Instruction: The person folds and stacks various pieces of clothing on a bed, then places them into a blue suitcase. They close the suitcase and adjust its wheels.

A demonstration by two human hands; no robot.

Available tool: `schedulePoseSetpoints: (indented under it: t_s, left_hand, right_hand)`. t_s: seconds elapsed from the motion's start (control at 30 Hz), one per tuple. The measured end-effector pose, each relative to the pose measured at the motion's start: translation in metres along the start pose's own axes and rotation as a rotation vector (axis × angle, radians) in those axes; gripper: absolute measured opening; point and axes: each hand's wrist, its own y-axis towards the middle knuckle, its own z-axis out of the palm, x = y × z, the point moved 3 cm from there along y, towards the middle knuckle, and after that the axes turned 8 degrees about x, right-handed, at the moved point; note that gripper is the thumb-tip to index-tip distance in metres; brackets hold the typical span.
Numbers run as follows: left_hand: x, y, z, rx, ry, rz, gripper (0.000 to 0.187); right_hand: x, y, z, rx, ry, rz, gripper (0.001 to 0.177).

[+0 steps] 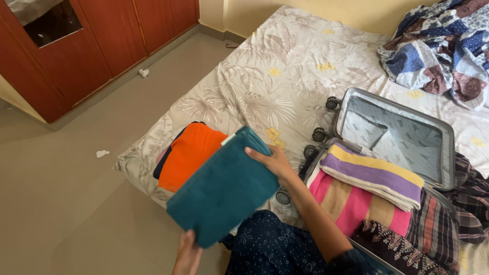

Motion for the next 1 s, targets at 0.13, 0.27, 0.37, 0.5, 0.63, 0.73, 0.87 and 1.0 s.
schedulePoseSetpoints:
  t_s: [0.13, 0.27, 0.37, 0.5, 0.63, 0.73, 0.87, 1.0]
  left_hand:
    - [-0.038, 0.024, 0.032, -0.178, 0.238, 0.151, 0.087]
    - [-0.078, 0.025, 0.06, -0.182, 0.272, 0.339, 0.081]
    - [-0.09, 0.032, 0.077, -0.193, 0.287, 0.415, 0.084]
    - [-0.082, 0.043, 0.086, -0.248, 0.298, 0.325, 0.091]
    - [-0.058, 0.049, 0.096, -0.203, 0.284, 0.291, 0.093]
    - [-0.036, 0.05, 0.099, -0.174, 0.297, 0.221, 0.092]
    - [-0.02, 0.054, 0.097, -0.212, 0.369, 0.121, 0.093]
    - [-0.017, 0.06, 0.09, -0.177, 0.341, 0.209, 0.091]
  right_hand:
    - [0.001, 0.062, 0.025, 0.058, -0.037, 0.055, 0.081]
    - [-0.007, 0.117, 0.024, 0.103, -0.073, 0.032, 0.098]
    - [-0.009, 0.147, 0.018, 0.157, -0.124, -0.039, 0.099]
    - [-0.015, 0.177, 0.009, 0.172, -0.199, -0.015, 0.09]
    - [-0.04, 0.188, -0.009, 0.178, -0.21, -0.042, 0.083]
    - [-0.07, 0.191, -0.022, 0.148, -0.254, -0.035, 0.08]
    - [-0.107, 0.196, -0.031, 0.114, -0.229, -0.025, 0.073]
    - [-0.137, 0.205, -0.032, 0.075, -0.239, -0.006, 0.07]
